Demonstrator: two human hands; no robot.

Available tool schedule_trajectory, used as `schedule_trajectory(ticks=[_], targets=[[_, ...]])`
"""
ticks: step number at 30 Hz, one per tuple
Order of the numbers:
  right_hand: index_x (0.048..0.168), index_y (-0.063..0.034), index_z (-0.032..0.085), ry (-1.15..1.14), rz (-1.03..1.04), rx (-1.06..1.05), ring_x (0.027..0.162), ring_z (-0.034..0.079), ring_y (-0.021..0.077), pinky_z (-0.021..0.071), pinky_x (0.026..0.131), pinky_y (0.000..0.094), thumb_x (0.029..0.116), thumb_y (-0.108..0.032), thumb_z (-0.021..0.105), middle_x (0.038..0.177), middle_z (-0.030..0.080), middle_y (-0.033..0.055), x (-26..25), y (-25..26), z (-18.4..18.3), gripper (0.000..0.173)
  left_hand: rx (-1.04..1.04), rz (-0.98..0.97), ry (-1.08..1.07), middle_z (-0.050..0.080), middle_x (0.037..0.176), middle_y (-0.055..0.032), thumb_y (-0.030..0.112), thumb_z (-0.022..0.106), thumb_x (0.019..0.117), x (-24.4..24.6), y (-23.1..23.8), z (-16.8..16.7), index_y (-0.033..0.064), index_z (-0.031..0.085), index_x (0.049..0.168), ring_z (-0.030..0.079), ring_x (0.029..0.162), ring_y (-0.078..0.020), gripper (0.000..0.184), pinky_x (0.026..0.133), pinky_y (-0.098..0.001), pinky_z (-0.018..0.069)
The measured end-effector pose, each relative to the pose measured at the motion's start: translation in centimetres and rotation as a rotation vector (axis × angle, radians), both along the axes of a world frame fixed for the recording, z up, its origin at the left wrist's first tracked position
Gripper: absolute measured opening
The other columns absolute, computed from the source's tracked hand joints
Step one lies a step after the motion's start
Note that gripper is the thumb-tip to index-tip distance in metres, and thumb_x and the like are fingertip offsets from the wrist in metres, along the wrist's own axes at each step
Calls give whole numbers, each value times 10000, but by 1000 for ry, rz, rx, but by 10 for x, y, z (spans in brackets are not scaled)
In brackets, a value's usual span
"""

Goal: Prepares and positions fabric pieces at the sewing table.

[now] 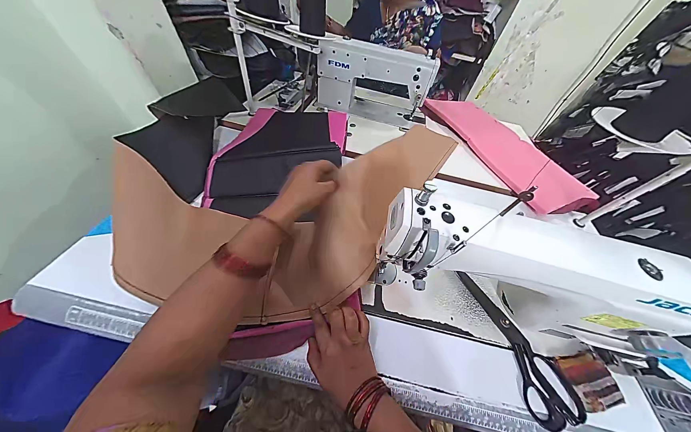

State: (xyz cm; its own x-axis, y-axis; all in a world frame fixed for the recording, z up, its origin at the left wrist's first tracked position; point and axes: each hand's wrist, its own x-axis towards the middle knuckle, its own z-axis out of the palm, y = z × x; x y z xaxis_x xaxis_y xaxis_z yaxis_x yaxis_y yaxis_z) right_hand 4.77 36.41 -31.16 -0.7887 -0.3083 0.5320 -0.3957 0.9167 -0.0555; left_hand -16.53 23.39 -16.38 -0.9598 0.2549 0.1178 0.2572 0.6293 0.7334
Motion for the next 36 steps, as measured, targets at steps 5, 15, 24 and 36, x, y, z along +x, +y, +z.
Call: schedule_trajectory(ticks=[5,15,24,36], targets=[[1173,-218,778,-29,5,-45,994,670,261,496,899,466,882,-337,579,1012,718,47,-1,0,0,372,217,628,109,661,1015,-196,143,654,991,59,-112,-64,-44,616,1211,637,860,-254,291,790,-480,529],[1051,-229,799,-28,33,-56,1033,674,279,506,893,470,921,-364,534,1051,730,60,-3,3,-1,325,-605,-748,817,627,1425,-36,31,456,1021,110,-29,-38,121,648,1301,452,1455,-311,351,1165,-635,317],[1171,-201,778,-70,54,-65,1038,682,286,520,876,478,864,-340,594,1084,726,69,-4,4,3,384,-905,-940,240,715,956,-135,168,652,980,31,9,-43,24,720,879,617,1147,-358,189,1134,-619,299],[1178,-155,771,-6,57,-9,1072,686,227,504,844,404,891,-343,563,1324,697,74,-5,4,1,402,-770,-837,420,740,938,-36,220,769,878,3,-4,-47,128,768,871,668,1088,-285,92,1076,-651,361]])
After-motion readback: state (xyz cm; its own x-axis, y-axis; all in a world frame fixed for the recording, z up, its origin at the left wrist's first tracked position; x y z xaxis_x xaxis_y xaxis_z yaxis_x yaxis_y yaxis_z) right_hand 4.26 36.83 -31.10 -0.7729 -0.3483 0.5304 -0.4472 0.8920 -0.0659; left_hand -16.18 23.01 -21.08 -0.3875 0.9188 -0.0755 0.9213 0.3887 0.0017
